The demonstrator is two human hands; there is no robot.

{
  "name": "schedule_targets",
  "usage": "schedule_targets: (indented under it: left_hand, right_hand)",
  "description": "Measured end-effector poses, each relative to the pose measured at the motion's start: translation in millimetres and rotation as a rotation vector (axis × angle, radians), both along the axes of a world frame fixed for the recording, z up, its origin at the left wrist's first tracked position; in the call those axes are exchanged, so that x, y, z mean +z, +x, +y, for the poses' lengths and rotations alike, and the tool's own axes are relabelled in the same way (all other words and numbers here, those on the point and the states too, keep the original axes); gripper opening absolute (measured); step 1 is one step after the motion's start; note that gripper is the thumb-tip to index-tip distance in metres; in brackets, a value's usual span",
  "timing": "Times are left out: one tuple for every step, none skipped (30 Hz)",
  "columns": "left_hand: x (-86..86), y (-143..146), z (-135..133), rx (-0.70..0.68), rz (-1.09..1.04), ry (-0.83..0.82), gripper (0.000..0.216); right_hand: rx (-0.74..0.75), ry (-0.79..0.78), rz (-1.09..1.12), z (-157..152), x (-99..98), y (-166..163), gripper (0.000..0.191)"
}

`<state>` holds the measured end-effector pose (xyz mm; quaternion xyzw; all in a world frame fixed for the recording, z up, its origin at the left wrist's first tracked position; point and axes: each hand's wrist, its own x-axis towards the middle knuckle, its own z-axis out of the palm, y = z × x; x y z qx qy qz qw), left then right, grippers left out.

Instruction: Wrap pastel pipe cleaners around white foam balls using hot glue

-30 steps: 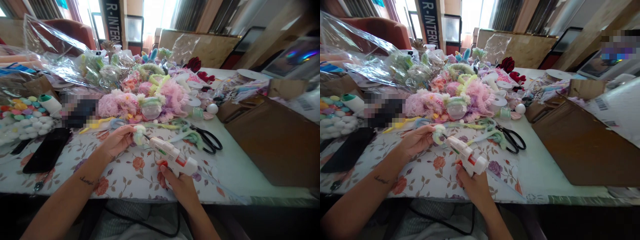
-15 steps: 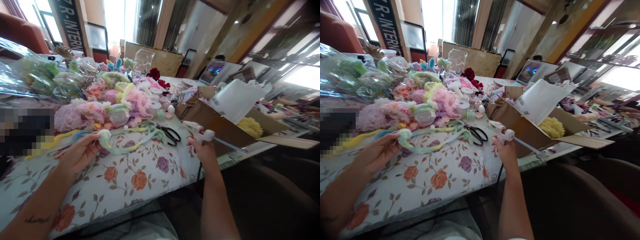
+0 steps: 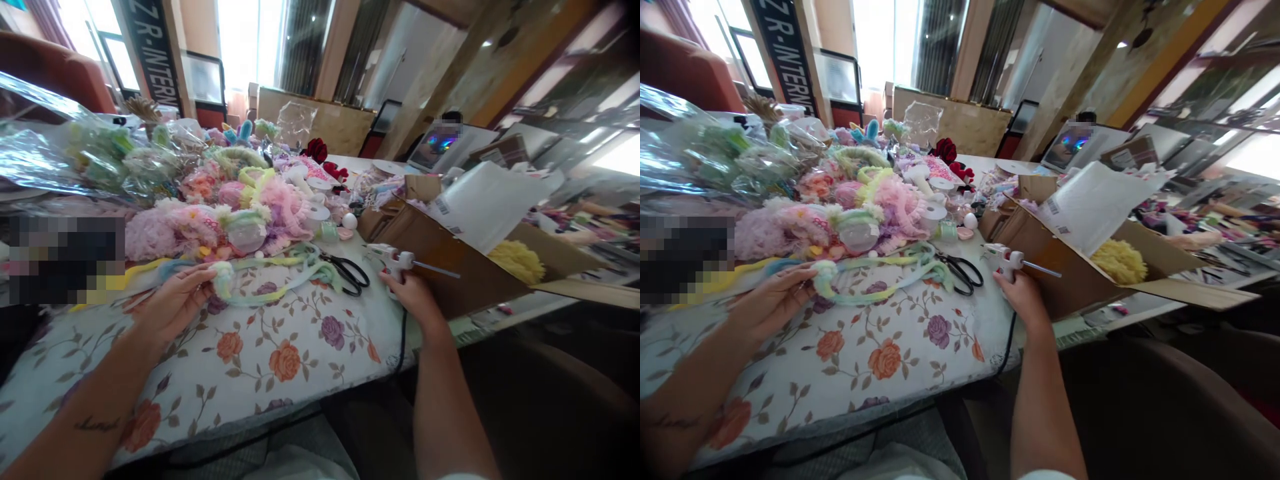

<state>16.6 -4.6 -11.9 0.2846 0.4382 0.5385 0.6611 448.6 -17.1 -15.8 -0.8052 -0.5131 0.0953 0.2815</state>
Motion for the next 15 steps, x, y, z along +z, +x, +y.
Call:
schedule_targets:
  left_hand:
    - [0.1, 1, 0, -0.003, -0.001, 0.009, 0.008]
    - [0.1, 2, 0, -0.001, 0.003, 0.018, 0.007]
    - [0.0, 3, -1, 0.007, 0.006, 0.025, 0.009]
    - [-0.2, 4, -1, 0.005, 0.003, 0.035, 0.011]
    - [-0.5, 5, -1, 0.004, 0.003, 0.041, 0.012]
    - [-0.9, 6, -1, 0.001, 0.007, 0.051, 0.013]
    - [-1.2, 6, -1, -0.001, 0.011, 0.067, 0.014]
    - [-1.5, 6, -1, 0.002, 0.018, 0.086, 0.015]
    - [-1.6, 6, -2, 0.009, 0.027, 0.108, 0.016]
    - [-1.6, 6, -2, 0.02, 0.037, 0.132, 0.016]
    - [-1.5, 6, -2, 0.035, 0.051, 0.158, 0.017]
    - [-1.5, 6, -3, 0.054, 0.071, 0.187, 0.018]
    - [-1.6, 6, -3, 0.075, 0.099, 0.22, 0.02]
    - [-1.9, 5, -2, 0.101, 0.136, 0.256, 0.022]
    - [-2.4, 4, -2, 0.132, 0.176, 0.291, 0.023]
  right_hand:
    - [0.002, -0.051, -0.105, -8, 4.8, -2, 0.027]
    - [-0.019, -0.108, -0.221, -17, 10.1, -6, 0.031]
    - [-0.032, -0.146, -0.298, -24, 15.6, -14, 0.035]
    - [-0.009, -0.106, -0.327, -30, 21.1, -26, 0.036]
    - [0.062, -0.006, -0.305, -34, 26.3, -42, 0.035]
    - [0.156, 0.099, -0.241, -35, 30.8, -63, 0.034]
    - [0.294, 0.151, -0.141, -33, 34.2, -86, 0.033]
    - [0.426, 0.185, -0.039, -30, 36.3, -112, 0.032]
    - [0.575, 0.176, 0.064, -24, 36.6, -138, 0.03]
    - [0.705, 0.149, 0.166, -16, 35.2, -164, 0.027]
    - [0.809, 0.12, 0.266, -8, 31.9, -187, 0.024]
    - [0.865, 0.11, 0.347, 0, 27.1, -209, 0.021]
    - [0.893, 0.106, 0.425, 8, 21.1, -227, 0.021]
    - [0.9, 0.11, 0.513, 14, 14.6, -242, 0.022]
    - [0.9, 0.11, 0.616, 19, 8.0, -254, 0.024]
